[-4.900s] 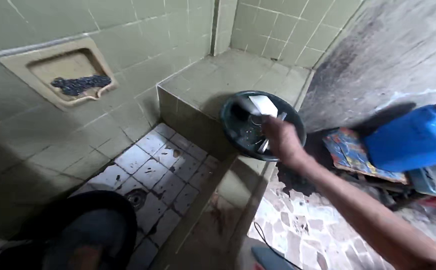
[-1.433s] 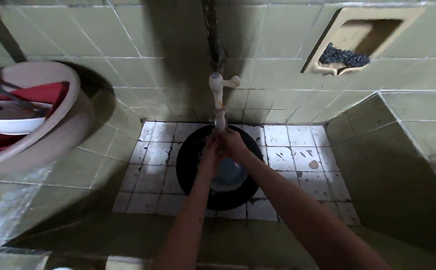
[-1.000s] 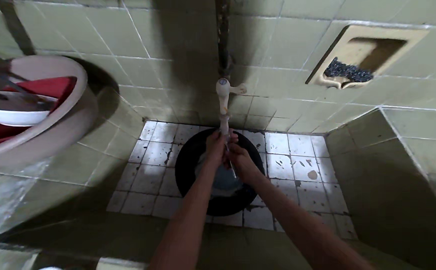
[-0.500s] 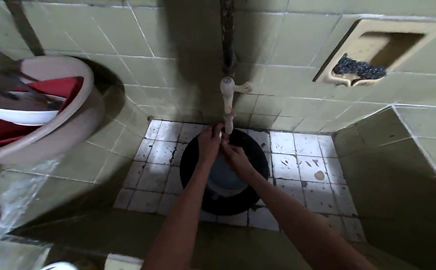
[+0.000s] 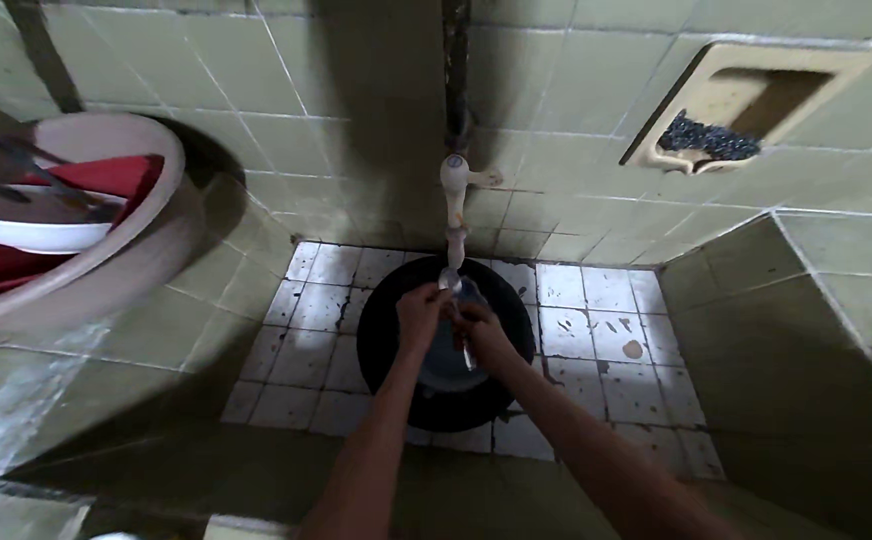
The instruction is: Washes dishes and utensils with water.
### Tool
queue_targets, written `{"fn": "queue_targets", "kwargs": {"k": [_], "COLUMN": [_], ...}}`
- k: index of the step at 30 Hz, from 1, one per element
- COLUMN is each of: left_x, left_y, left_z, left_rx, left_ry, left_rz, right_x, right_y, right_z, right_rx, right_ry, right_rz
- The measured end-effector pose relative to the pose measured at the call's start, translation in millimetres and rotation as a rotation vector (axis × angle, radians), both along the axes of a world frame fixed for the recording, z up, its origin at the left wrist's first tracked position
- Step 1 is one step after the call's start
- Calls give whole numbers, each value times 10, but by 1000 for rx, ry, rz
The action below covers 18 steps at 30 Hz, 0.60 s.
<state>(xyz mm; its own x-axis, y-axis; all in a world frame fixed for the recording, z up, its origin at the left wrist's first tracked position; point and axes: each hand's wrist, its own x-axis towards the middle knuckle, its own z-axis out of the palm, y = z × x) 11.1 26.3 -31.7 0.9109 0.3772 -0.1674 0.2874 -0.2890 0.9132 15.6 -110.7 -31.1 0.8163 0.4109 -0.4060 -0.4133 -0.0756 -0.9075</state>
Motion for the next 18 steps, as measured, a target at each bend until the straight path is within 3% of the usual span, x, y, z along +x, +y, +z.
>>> {"fn": "queue_targets", "kwargs": {"k": [4, 10, 14, 16, 18], "left_x": [-135, -363, -434, -466, -507], "left_y": [49, 20, -96, -147, -180], "left_z": [-13, -119, -282, -376, -507], "left_rx": [33, 408, 395, 446, 529], "left_ry": [95, 362, 429, 432, 375], "left_rz": [-19, -232, -260, -274, -254], "right_x": [129, 226, 67, 91, 94], "right_y": [16, -37, -169, -156, -126], "right_z": [72, 108, 277, 303, 372], "right_rx": [58, -33, -75, -150, -352], "right_ry": [-11, -7, 52, -6, -182], "right_rz": [-52, 37, 79, 54, 122]}}
